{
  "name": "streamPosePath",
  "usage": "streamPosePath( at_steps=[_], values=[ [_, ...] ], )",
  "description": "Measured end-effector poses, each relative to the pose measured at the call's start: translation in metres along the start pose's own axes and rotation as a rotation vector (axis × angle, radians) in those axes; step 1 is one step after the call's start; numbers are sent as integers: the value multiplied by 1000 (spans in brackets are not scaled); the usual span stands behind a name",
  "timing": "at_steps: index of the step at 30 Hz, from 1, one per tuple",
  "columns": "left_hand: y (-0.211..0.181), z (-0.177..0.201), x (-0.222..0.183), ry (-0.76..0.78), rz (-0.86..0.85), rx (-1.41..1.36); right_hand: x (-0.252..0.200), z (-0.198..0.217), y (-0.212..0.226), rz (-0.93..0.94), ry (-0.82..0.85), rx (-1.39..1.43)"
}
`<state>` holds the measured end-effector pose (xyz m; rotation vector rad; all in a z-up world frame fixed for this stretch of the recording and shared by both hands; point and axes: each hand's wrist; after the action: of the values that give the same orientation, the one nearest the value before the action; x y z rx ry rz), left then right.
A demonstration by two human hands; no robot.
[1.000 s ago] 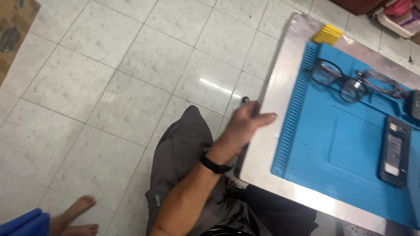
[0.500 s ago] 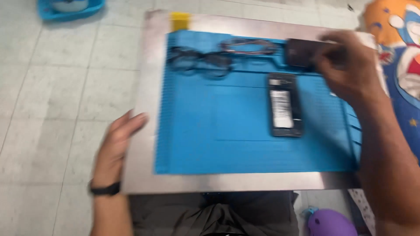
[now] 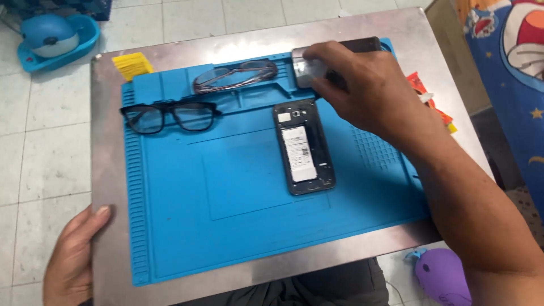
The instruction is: A person uses a small prying tool to carefully remove the back cover of a smartphone on a repair mat.
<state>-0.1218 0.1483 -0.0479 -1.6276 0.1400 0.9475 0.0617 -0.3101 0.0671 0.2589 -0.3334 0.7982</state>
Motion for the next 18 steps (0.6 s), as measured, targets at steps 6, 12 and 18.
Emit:
streamPosePath(
  at_steps=[6, 12, 18],
  values=[
    [-11, -10, -8, 25, 15, 45, -10, -9, -14, -22, -49, 113],
    [-61, -53, -46, -377, -151, 602, -10, -11, -8, -58, -58, 104],
    [-55, -106, -62, 57, -1027, 957, -8, -15, -6, -39, -55, 76]
  ],
)
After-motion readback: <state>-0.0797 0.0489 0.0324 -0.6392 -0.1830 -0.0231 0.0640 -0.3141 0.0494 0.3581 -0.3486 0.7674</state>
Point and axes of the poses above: each hand's wrist, its own x-axis towards the middle knuckle, its own z-axis out of the back of the hand, y = z × x, and after that the axes turned 3 degrees about -x, right-handed
